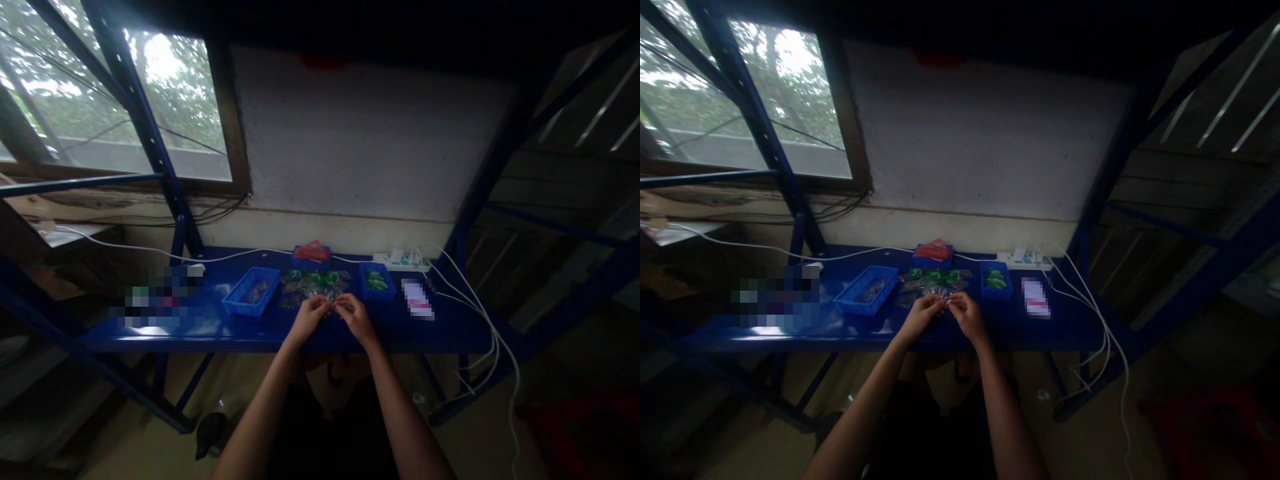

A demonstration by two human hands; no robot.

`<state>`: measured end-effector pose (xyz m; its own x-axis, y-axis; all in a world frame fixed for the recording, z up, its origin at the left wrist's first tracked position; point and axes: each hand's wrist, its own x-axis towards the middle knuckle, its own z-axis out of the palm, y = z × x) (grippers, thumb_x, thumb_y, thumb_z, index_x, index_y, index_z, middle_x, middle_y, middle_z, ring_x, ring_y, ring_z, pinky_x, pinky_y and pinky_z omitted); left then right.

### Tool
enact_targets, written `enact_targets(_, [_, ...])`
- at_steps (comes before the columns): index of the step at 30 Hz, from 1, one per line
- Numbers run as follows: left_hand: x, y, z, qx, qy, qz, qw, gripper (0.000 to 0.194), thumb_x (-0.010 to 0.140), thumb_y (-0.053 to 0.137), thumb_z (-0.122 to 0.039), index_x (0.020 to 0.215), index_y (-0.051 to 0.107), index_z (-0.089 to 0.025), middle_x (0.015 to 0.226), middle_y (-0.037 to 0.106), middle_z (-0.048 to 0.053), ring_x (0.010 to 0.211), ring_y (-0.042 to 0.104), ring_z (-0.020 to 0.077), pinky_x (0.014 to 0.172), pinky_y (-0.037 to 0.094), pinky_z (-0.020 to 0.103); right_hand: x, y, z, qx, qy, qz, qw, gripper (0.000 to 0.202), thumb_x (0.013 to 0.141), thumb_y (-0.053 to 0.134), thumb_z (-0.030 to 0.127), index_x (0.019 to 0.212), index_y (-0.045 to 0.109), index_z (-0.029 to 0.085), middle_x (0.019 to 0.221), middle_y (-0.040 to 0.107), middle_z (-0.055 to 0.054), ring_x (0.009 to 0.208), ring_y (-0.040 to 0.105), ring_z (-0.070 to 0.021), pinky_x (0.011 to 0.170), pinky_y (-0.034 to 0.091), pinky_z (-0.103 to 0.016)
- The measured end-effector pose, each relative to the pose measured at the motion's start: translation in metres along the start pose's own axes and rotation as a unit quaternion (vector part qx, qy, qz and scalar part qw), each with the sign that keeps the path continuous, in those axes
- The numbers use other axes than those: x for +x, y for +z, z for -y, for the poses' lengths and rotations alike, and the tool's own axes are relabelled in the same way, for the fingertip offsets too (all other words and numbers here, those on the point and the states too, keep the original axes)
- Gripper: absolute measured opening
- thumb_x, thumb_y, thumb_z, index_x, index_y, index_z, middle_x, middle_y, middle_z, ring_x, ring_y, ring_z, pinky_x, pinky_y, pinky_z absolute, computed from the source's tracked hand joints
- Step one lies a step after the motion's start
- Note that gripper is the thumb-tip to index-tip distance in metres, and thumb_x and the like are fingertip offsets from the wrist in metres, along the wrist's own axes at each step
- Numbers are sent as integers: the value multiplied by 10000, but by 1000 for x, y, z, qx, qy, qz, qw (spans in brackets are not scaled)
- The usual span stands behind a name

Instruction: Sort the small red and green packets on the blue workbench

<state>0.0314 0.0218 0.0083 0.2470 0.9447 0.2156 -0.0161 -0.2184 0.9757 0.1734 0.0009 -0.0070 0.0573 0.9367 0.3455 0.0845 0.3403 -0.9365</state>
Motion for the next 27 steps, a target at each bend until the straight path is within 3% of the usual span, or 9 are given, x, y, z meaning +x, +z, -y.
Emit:
enact_targets(9, [0, -3, 1, 36, 19, -5, 999, 269, 683, 655, -401, 734, 671, -137, 603, 629, 5, 568, 543, 137, 561, 411, 237, 5, -1, -6, -93, -43, -37, 994, 132, 733, 598, 339, 743, 616, 208, 837, 641, -40, 785, 603, -192, 706, 490, -309])
enact_targets(14, [-1, -3, -3, 44, 75, 2, 996, 273, 739, 618, -382, 842, 726, -154, 923, 724, 72, 919, 621, 231, 851, 450, 317, 1, -1, 1, -46, -7, 4, 999, 277, 783, 555, 433, 898, 641, 196, 840, 666, -46, 751, 608, -186, 592, 475, -263])
enact_targets(16, [-1, -2, -4, 39, 76, 18, 996, 304, 774, 577, -396, 874, 733, -156, 970, 727, 76, 970, 617, 244, 906, 435, 344, 1, 0, 2, -40, 1, 15, 999, 299, 778, 564, 448, 906, 647, 191, 828, 671, -43, 735, 608, -183, 568, 463, -252])
enact_targets(20, [-1, -2, 0, 47, 48, 18, 998, 273, 731, 614, -375, 835, 731, -152, 879, 740, 72, 866, 645, 237, 826, 476, 335, 2, 0, -2, -67, 0, 11, 998, 261, 792, 547, 414, 860, 666, 192, 779, 668, -37, 709, 605, -183, 557, 457, -255])
enact_targets(27, [3, -2, 11, 4, 45, -11, 999, 210, 645, 677, -333, 749, 650, -154, 771, 709, 52, 749, 646, 197, 719, 494, 298, 3, -2, -6, -88, -20, -14, 996, 210, 773, 569, 372, 819, 686, 205, 872, 675, -62, 790, 618, -205, 586, 477, -269])
